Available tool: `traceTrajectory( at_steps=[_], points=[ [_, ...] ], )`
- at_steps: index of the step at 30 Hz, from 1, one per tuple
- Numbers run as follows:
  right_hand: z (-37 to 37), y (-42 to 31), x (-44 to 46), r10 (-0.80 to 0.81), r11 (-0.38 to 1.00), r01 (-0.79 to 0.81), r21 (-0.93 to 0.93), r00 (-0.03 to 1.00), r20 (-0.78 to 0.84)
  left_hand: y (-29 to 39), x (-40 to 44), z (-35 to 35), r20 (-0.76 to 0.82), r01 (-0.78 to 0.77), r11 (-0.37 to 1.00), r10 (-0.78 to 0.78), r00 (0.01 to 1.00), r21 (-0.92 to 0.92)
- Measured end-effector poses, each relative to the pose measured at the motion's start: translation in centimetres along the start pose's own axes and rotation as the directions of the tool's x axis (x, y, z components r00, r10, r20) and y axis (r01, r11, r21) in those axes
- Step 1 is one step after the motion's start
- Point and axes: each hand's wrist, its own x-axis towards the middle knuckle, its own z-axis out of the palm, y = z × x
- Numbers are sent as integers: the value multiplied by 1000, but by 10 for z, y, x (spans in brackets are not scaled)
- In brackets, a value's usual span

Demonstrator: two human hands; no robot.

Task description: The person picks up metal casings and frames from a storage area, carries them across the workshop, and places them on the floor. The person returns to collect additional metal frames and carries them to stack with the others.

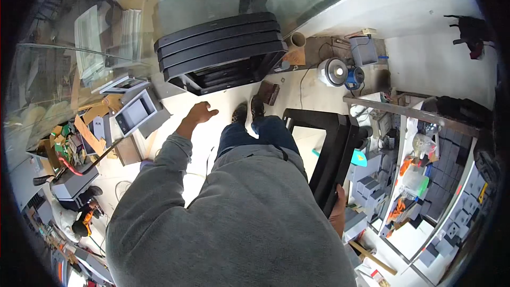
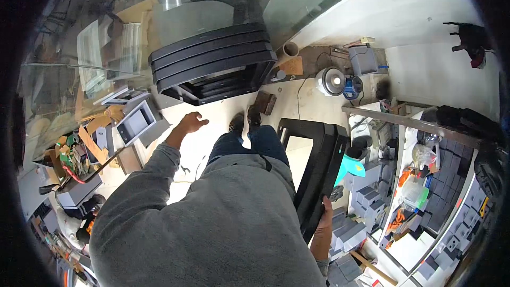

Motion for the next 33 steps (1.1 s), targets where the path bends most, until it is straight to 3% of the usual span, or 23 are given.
traceTrajectory(
  at_steps=[3, 7, 10, 15, 23, 30, 33],
  points=[
    [4, -1, 2, -12, 999, 12, -46, 1000, 3, -12, -7, -3, -38, 52, 998, -53, 998, -24],
    [14, -4, 4, 40, 999, -41, 27, 999, 28, -16, -16, -14, -12, 120, 990, -121, 993, -73],
    [10, -5, 5, 82, 994, -85, 70, 995, 48, -31, -15, -4, -73, 99, 993, -104, 992, -61],
    [-1, 2, 4, 13, 999, -13, 39, 1000, -6, -42, -13, 13, -16, 108, 993, -109, 994, -53],
    [-7, 8, -3, 95, 994, -98, 57, 994, 44, -19, -19, 5, 42, 116, 992, -114, 993, -59],
    [-27, 20, 4, 38, 994, -36, 105, 999, -20, -13, -11, -9, -74, 52, 998, -49, 996, 46],
    [-42, 19, 10, 108, 985, -110, 132, 994, 17, -4, -13, -19, -77, 36, 998, -33, 996, 50]
  ],
)
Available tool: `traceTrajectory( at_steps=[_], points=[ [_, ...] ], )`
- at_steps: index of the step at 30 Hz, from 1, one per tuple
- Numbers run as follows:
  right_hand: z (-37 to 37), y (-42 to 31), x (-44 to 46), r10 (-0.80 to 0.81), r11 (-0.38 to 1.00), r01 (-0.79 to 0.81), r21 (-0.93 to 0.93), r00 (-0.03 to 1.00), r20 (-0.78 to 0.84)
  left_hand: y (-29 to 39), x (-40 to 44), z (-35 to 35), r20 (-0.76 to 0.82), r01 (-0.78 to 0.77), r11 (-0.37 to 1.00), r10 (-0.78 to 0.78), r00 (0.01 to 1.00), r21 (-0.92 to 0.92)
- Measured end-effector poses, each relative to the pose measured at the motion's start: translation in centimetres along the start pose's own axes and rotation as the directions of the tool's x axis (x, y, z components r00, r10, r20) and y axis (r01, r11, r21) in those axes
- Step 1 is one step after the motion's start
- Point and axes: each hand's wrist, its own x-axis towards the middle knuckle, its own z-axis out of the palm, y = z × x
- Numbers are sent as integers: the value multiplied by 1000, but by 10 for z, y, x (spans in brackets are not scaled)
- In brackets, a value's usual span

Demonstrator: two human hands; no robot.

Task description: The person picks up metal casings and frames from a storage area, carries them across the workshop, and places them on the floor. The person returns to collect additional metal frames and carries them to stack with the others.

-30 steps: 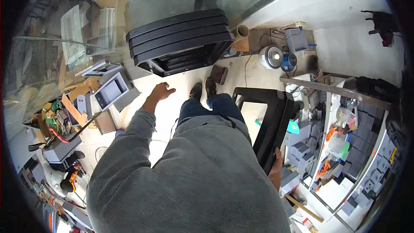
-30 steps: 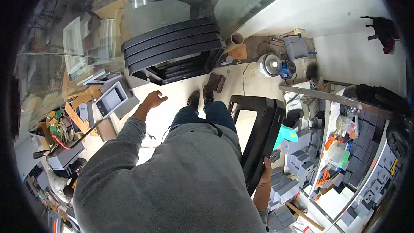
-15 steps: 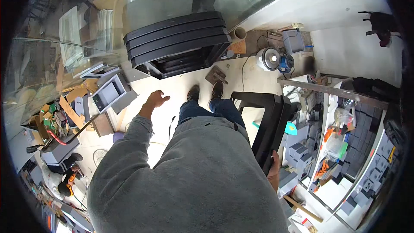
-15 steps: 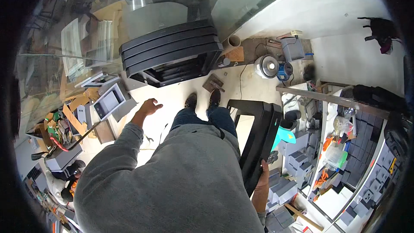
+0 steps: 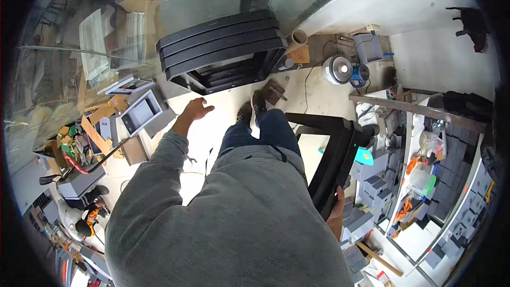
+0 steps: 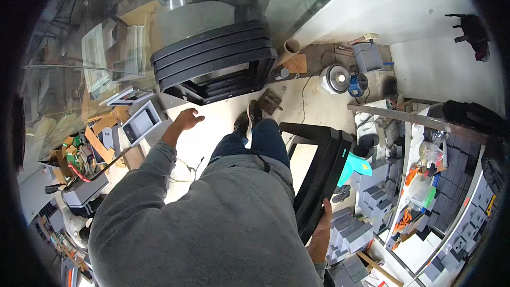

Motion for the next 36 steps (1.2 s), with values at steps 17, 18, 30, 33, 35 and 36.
traceTrajectory(
  at_steps=[17, 18, 30, 33, 35, 36],
  points=[
    [32, 13, -6, -100, 989, 97, -114, 995, -17, -57, -21, 36, 38, 24, 999, -25, 999, 31],
    [39, 14, -9, -103, 986, 99, -132, 994, -27, -61, -24, 35, 49, 45, 998, -47, 998, 44],
    [23, 23, -3, -15, 999, 14, -44, 999, -41, -70, -34, 30, 107, 123, 991, -129, 986, 60],
    [25, 27, -9, -53, 998, 50, -41, 996, -72, -63, -25, 30, 117, 104, 992, -112, 987, 70],
    [20, 30, -9, -125, 991, 119, -66, 988, -89, -59, -14, 29, 122, 93, 994, -98, 988, 49],
    [20, 30, -11, -127, 991, 122, -60, 988, -90, -58, -10, 28, 126, 92, 995, -96, 987, 38]
  ],
)
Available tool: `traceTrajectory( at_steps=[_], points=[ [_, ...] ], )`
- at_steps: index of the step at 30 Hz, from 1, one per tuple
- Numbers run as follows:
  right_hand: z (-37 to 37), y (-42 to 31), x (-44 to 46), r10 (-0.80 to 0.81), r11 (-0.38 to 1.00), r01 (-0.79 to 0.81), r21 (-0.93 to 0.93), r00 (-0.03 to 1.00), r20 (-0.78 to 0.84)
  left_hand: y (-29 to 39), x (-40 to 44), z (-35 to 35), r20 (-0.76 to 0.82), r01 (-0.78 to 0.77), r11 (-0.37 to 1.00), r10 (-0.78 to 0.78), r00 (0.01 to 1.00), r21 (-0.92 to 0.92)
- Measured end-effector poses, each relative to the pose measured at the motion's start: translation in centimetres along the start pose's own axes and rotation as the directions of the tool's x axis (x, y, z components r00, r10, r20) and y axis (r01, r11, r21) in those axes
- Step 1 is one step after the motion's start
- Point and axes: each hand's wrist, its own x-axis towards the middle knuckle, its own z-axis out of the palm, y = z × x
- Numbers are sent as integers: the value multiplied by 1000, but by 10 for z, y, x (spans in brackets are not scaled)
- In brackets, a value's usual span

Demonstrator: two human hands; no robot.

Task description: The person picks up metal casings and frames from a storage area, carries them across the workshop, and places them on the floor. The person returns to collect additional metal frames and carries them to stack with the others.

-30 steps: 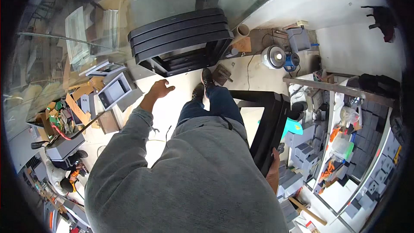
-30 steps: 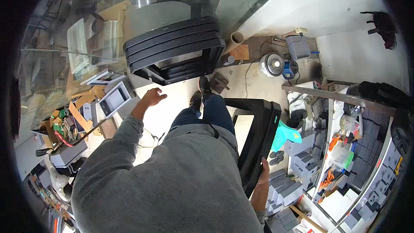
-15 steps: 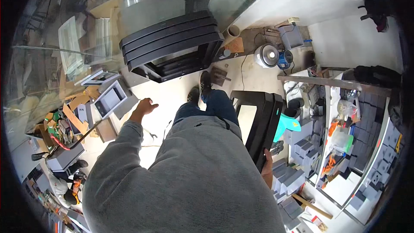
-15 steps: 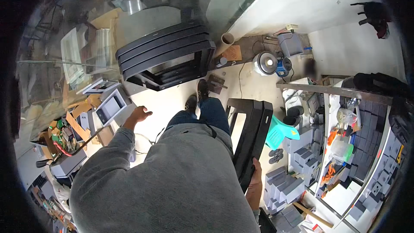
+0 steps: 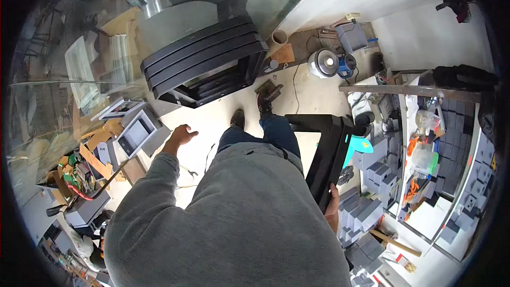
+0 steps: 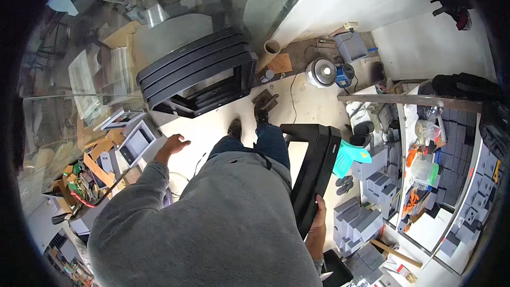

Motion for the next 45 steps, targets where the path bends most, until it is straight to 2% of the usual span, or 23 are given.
traceTrajectory(
  at_steps=[2, 5, 8, 14, 17, 21, 23, 26, 29, 31, 32, 33, 35, 36, 37, 39, 41, 43, 45],
  points=[
    [4, 2, -3, -1, 1000, 1, 11, 1000, 4, 4, 5, -4, -30, -38, 999, 37, 999, -10],
    [5, 7, -2, -91, 995, 91, 37, 996, 15, 11, 5, -12, -53, -54, 998, 53, 997, -26],
    [7, 6, -4, -70, 997, 71, 40, 997, -13, 10, 5, -11, -21, -50, 998, 49, 999, -32],
    [2, 0, 10, -88, 996, 87, 13, 995, 54, -3, 8, -1, -39, -39, 997, 37, 999, -61],
    [16, -10, 7, -61, 998, 61, 20, 998, 17, -4, -1, 7, -36, -16, 997, 13, 999, -75],
    [18, -25, 14, -16, 999, 12, 38, 994, 104, -13, -7, 21, -31, 20, 995, -24, 999, -101],
    [28, -36, 8, -7, 1000, 6, 14, 995, 98, -14, -16, 24, 0, 61, 991, -62, 998, -121],
    [18, -54, 17, -16, 997, 19, -77, 999, 38, -3, -39, 25, -39, 88, 988, -94, 995, -128],
    [1, -65, 38, 117, 991, -109, -82, 988, 100, -12, -49, 43, -53, 105, 971, -119, 991, -213],
    [-17, -76, 57, 116, 983, -99, -157, 988, 99, -2, -63, 53, -123, 105, 962, -139, 983, -253],
    [-23, -82, 65, 114, 976, -93, -196, 988, 102, 14, -80, 47, -102, 99, 944, -138, 985, -314],
    [-18, -87, 67, 163, 962, -125, -243, 977, 141, 18, -83, 55, -162, 49, 957, -99, 982, -285],
    [-15, -97, 65, 262, 923, -185, -338, 944, 199, 38, -102, 62, -145, 42, 929, -102, 984, -368],
    [-18, -99, 69, 257, 909, -194, -370, 958, 130, 47, -110, 72, -163, 38, 931, -104, 981, -363],
    [-18, -103, 75, 229, 904, -152, -399, 961, 153, 59, -115, 81, -182, 32, 935, -103, 978, -354],
    [1, -106, 64, 172, 894, -69, -444, 965, 197, 96, -146, 83, -133, 5, 938, -54, 990, -345],
    [34, -115, 38, 246, 870, -158, -467, 960, 132, 121, -165, 98, -120, -63, 930, 20, 993, -363],
    [62, -121, 14, 332, 852, -257, -456, 939, 92, 142, -189, 105, -63, -60, 911, 38, 997, -408],
    [80, -123, -9, 299, 871, -239, -428, 951, 77, 144, -200, 120, -53, -73, 913, 57, 997, -401]
  ],
)
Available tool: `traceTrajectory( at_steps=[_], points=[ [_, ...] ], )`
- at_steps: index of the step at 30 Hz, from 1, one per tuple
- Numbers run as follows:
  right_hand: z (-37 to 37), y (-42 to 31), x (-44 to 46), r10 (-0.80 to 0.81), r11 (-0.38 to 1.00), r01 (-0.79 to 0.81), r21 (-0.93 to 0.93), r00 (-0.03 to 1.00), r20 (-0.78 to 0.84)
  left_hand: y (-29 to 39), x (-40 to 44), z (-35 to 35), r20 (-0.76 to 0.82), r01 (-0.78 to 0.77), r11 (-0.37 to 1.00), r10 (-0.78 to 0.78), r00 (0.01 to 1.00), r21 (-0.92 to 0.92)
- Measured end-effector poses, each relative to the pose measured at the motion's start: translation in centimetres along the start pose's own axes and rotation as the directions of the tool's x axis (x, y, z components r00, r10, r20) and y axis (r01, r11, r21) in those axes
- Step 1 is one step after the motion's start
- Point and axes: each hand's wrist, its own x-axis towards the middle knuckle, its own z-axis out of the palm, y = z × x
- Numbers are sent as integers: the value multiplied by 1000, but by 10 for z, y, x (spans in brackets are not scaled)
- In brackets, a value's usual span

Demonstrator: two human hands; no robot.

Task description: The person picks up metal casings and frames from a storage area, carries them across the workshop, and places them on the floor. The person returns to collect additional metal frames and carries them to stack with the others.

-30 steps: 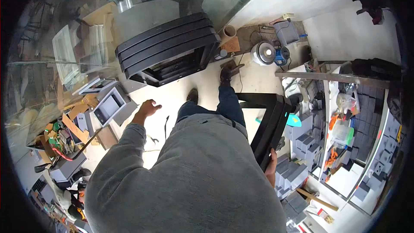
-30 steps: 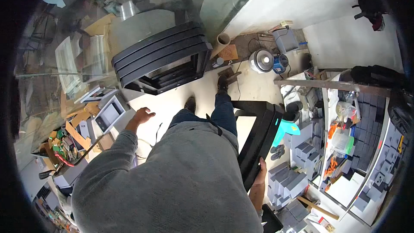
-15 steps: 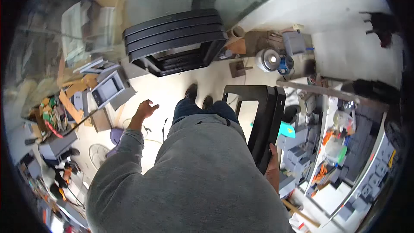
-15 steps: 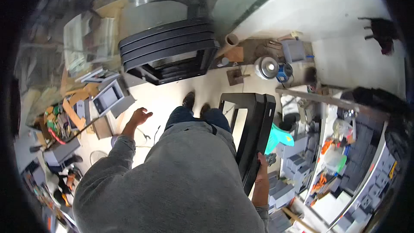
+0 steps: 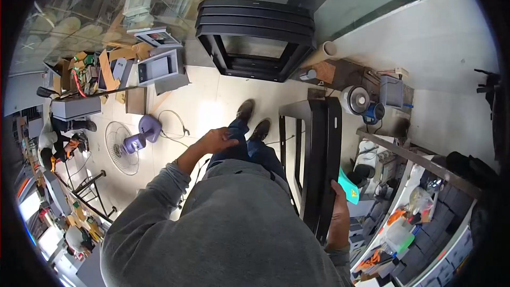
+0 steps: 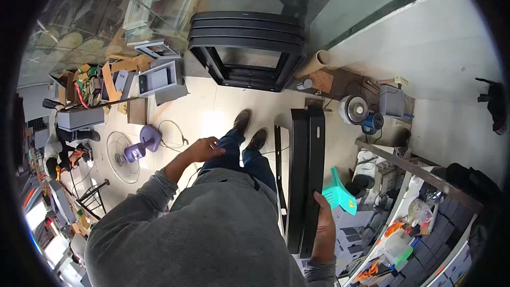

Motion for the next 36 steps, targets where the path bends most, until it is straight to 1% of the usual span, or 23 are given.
traceTrajectory(
  at_steps=[2, 3, 4, 6, 7, 10, 11, 12, 14, 16, 17, 20, 21, 23, 24, 26, 29, 31, 32, 33, 34, 35, 36],
  points=[
    [-3, -1, -3, 6, 1000, -6, -11, 1000, -8, -9, -12, 10, -18, 7, 1000, -7, 1000, 19],
    [-20, 0, 11, 11, 999, -10, -48, 1000, 28, -20, -15, 13, 0, 33, 999, -33, 999, -5],
    [-32, -2, 15, -19, 998, 22, -58, 999, 45, -30, -19, 14, -8, 41, 999, -41, 999, 1],
    [-27, 3, 13, -81, 993, 87, -78, 993, 83, -45, -30, 11, -29, 58, 998, -57, 998, 10],
    [-20, 5, 6, -180, 974, 192, -119, 978, 107, -52, -33, 7, -20, 77, 996, -78, 997, -36],
    [-6, 8, 3, -252, 959, 268, -96, 956, 152, -70, -41, -3, -43, 49, 999, -50, 998, -16],
    [3, 7, 0, -347, 925, 351, -144, 936, 53, -75, -42, -7, -57, 40, 999, -40, 998, 1],
    [9, 4, 1, -367, 920, 371, -131, 929, 50, -80, -43, -12, -57, 11, 1000, -10, 998, 25],
    [20, -1, 5, -404, 908, 407, -100, 913, 50, -92, -43, -16, -74, -62, 998, 61, 995, -15],
    [26, -8, 17, -439, 896, 442, -31, 895, 85, -71, -61, -37, -35, -118, 993, 118, 992, -19],
    [33, -9, 22, -456, 888, 459, 0, 883, 106, -79, -59, -33, -73, -145, 989, 141, 987, -44],
    [59, -5, 33, -488, 872, 483, 76, 849, 203, -99, -57, -21, -70, -281, 933, 273, 960, -222],
    [68, -3, 38, -542, 838, 543, 56, 815, 202, -92, -68, -22, -74, -289, 923, 279, 957, -255],
    [90, 2, 43, -582, 811, 577, 100, 776, 243, -70, -95, -31, -81, -309, 899, 299, 951, -310],
    [102, 6, 47, -604, 796, 591, 134, 753, 261, -56, -108, -41, -27, -284, 903, 291, 956, -322],
    [112, 5, 63, -580, 815, 552, 176, 766, 278, -38, -123, -52, 8, -293, 889, 316, 949, -352],
    [144, 20, 74, -647, 763, 619, 187, 726, 233, -18, -134, -74, -25, -353, 844, 375, 927, -403],
    [179, 42, 68, -669, 743, 637, 207, 720, 186, -16, -125, -73, -136, -486, 814, 468, 873, -318],
    [189, 44, 74, -654, 756, 614, 228, 729, 204, -18, -122, -74, -188, -544, 795, 511, 839, -269],
    [194, 48, 84, -638, 768, 591, 247, 739, 214, -4, -144, -96, -104, -488, 809, 483, 870, -328],
    [194, 51, 94, -624, 778, 569, 267, 748, 226, -6, -145, -96, -170, -542, 785, 515, 840, -299],
    [196, 52, 108, -637, 771, 580, 264, 707, 307, -7, -141, -101, -240, -600, 759, 551, 799, -254],
    [209, 57, 105, -631, 775, 563, 287, 711, 310, -9, -136, -104, -300, -649, 732, 583, 755, -209]
  ],
)
